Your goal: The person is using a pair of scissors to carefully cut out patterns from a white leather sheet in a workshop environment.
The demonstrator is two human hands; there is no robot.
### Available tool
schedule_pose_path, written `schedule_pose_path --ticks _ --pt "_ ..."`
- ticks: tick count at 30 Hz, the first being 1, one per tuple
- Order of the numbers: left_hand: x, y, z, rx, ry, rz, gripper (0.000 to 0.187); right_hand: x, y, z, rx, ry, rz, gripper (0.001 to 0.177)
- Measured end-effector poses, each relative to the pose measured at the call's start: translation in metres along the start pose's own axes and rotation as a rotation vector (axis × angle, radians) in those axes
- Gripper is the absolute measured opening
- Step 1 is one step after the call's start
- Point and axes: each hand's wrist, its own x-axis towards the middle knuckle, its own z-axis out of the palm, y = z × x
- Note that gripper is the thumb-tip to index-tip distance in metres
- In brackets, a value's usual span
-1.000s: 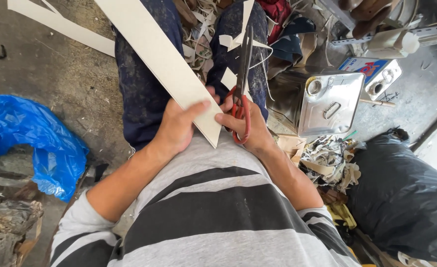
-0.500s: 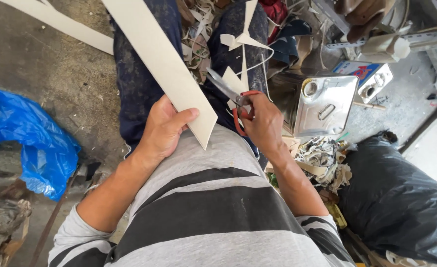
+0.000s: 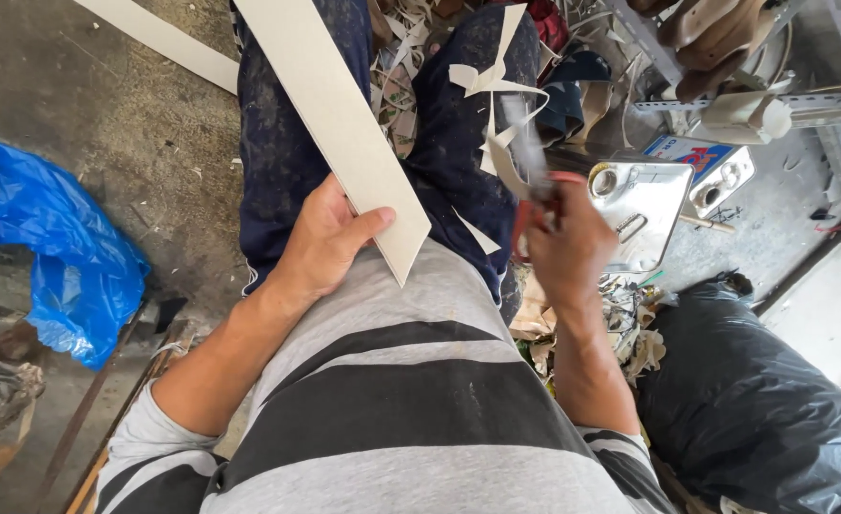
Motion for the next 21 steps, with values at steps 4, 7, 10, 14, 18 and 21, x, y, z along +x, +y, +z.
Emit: schedule_pose_path --ticks 4,7,10,14,18,21 --pt "0.0 0.004 0.007 0.051 -0.049 0.037 0.038 0.023 -0.011 -0.035 0.585 -0.014 0.06 0.022" --pt "0.001 0.001 0.008 0.074 -0.07 0.062 0.04 0.031 -0.02 -0.037 0.84 -0.044 0.064 0.021" --pt "0.002 -0.004 0.007 0.055 -0.071 0.06 0.041 0.04 -0.035 -0.035 0.805 -0.083 0.015 0.025" --pt "0.002 -0.006 0.006 0.093 -0.063 0.047 0.043 0.05 -0.056 -0.031 1.082 -0.281 0.194 0.036" --pt "0.0 0.001 0.009 0.1 -0.064 0.035 0.044 0.055 -0.076 -0.006 1.197 -0.434 0.301 0.037" --pt "0.001 0.005 0.011 0.036 -0.125 -0.016 0.052 0.059 -0.097 0.01 1.191 -0.485 0.372 0.037"
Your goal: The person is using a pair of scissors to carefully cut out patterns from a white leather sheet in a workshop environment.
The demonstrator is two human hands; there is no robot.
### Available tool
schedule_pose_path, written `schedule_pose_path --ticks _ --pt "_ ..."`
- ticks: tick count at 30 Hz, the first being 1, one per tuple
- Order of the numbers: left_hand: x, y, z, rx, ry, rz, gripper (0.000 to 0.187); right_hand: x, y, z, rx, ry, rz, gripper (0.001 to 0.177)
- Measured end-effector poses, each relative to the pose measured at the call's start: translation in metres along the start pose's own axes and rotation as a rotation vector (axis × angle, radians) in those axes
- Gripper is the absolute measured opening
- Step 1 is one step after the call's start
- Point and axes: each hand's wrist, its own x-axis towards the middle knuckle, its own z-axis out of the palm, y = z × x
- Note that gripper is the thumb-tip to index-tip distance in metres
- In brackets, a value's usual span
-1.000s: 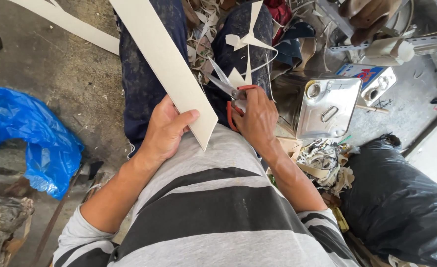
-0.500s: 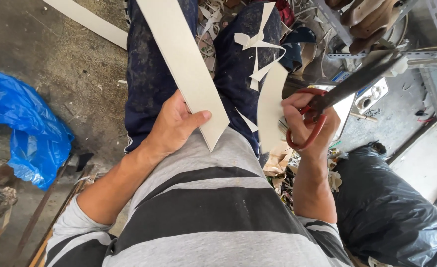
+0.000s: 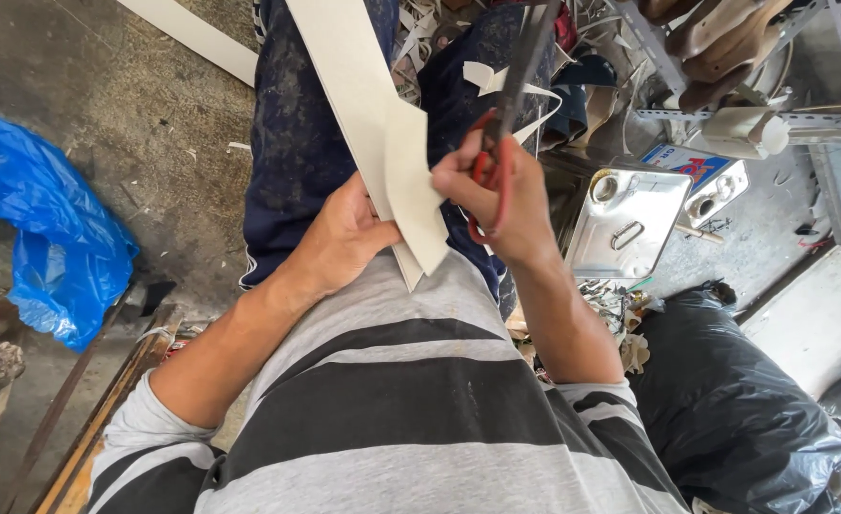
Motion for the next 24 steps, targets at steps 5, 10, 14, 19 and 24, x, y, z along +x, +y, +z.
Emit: schedule_pose_path --ticks 5,10,14,19,24 --pt "0.0 0.0 -0.009 -0.034 -0.093 0.013 0.054 0.015 0.029 0.007 0.037 -0.003 -0.118 0.033" --pt "-0.002 0.002 -0.011 -0.116 -0.112 -0.014 0.054 0.016 0.029 0.008 -0.034 0.003 -0.153 0.033" --pt "-0.004 -0.001 -0.014 -0.154 -0.14 -0.014 0.056 0.015 0.025 0.009 -0.058 -0.023 -0.155 0.032" --pt "-0.004 -0.011 -0.018 -0.182 -0.148 -0.019 0.056 0.014 0.024 0.009 -0.075 -0.05 -0.173 0.031" --pt "-0.005 -0.007 -0.012 -0.27 -0.12 -0.027 0.046 0.013 0.029 0.006 -0.08 -0.048 -0.175 0.031"
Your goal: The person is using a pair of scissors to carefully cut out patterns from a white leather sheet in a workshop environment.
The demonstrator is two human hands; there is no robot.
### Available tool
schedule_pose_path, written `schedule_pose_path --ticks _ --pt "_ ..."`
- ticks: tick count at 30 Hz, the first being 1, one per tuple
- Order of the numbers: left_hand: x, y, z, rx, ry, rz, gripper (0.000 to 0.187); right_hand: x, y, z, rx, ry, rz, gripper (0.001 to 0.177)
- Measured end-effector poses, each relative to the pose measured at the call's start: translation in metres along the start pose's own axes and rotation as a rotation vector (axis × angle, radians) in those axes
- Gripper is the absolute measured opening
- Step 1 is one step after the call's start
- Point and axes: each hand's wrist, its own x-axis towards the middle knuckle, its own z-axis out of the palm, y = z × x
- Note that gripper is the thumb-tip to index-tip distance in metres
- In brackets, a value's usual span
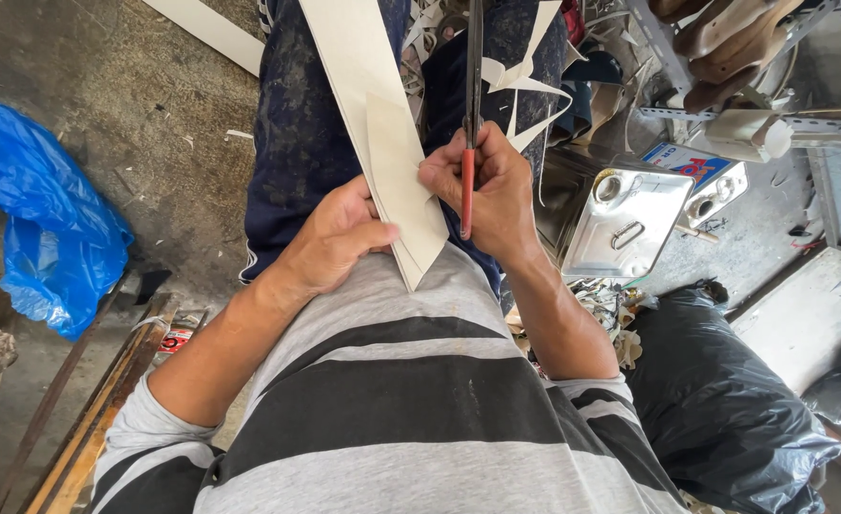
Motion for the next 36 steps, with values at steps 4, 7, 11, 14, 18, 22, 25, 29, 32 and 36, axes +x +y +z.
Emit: schedule_pose_path --ticks 4,7,11,14,18,22,25,29,32,36 --pt "0.003 -0.002 -0.002 0.2 0.074 -0.002 0.031 0.001 0.002 0.001 -0.006 0.013 0.015 0.033" --pt "0.003 -0.002 -0.002 0.244 0.102 -0.003 0.026 0.005 -0.003 -0.002 -0.006 0.01 0.029 0.035" --pt "0.001 0.005 0.004 0.197 0.087 -0.005 0.024 0.006 -0.016 -0.019 -0.016 0.114 0.067 0.03" --pt "-0.001 0.008 0.004 0.181 0.083 -0.023 0.025 0.001 -0.01 -0.027 0.05 0.081 0.167 0.028" --pt "-0.001 0.011 0.006 0.165 0.076 -0.05 0.026 -0.006 0.01 -0.018 0.324 -0.038 0.313 0.03" --pt "0.0 0.027 0.025 0.159 0.059 -0.04 0.026 -0.001 0.026 -0.011 0.362 -0.085 0.322 0.023" --pt "0.0 0.024 0.02 0.158 0.056 -0.039 0.026 -0.001 0.028 -0.011 0.374 -0.081 0.354 0.022" --pt "0.0 0.021 0.018 0.143 0.072 -0.05 0.027 -0.001 0.029 -0.016 0.385 -0.093 0.34 0.023" --pt "0.001 0.022 0.019 0.153 0.074 -0.055 0.027 -0.002 0.028 -0.016 0.386 -0.09 0.334 0.025" --pt "0.002 0.027 0.027 0.161 0.071 -0.05 0.027 -0.002 0.023 -0.016 0.391 -0.081 0.326 0.026"
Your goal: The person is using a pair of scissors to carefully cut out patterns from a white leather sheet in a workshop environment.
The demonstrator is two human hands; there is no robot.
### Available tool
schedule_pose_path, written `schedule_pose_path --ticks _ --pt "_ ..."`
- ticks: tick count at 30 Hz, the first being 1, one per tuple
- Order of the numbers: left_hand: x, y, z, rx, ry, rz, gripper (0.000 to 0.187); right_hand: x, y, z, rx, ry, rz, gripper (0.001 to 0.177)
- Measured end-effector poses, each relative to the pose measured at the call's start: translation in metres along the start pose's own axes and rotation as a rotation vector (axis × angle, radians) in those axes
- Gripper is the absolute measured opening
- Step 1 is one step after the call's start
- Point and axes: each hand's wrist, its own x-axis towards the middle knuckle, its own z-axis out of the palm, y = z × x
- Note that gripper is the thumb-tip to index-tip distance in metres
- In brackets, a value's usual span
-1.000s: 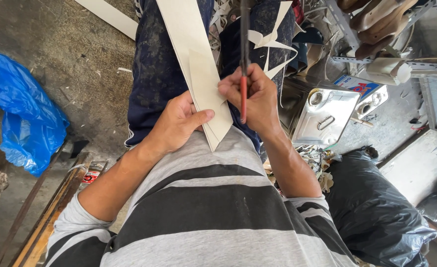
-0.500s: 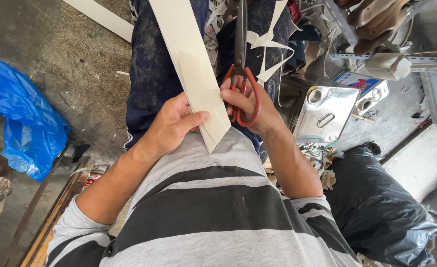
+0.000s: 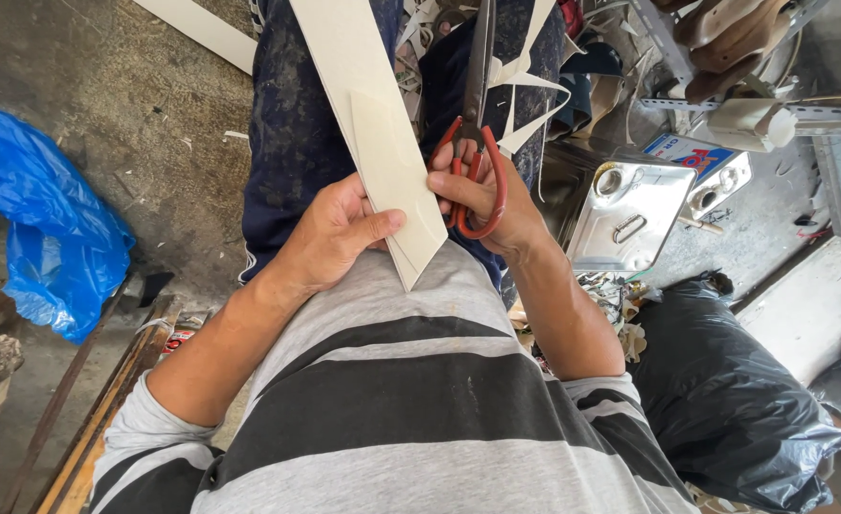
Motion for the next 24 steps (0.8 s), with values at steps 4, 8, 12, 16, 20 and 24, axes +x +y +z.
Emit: schedule_pose_path --ticks 4,8,12,16,20,24 --pt "0.001 -0.001 0.001 0.012 0.018 -0.011 0.026 0.001 0.003 -0.002 -0.013 0.008 -0.005 0.026" --pt "0.002 -0.008 -0.004 0.005 0.057 -0.013 0.027 0.005 0.009 -0.01 -0.085 0.0 -0.046 0.027" --pt "0.009 -0.022 -0.015 -0.061 0.187 0.027 0.026 0.006 0.008 -0.009 -0.157 -0.014 -0.098 0.027" --pt "0.028 -0.028 -0.025 -0.048 0.253 0.205 0.017 -0.002 -0.009 0.005 -0.223 0.006 -0.106 0.027" --pt "0.023 -0.001 -0.023 0.01 0.245 0.351 0.012 -0.016 -0.025 -0.004 -0.884 0.125 -0.274 0.032" --pt "-0.015 0.031 -0.023 0.176 0.122 0.348 0.016 -0.037 -0.02 -0.036 -1.294 -0.001 -0.216 0.038"
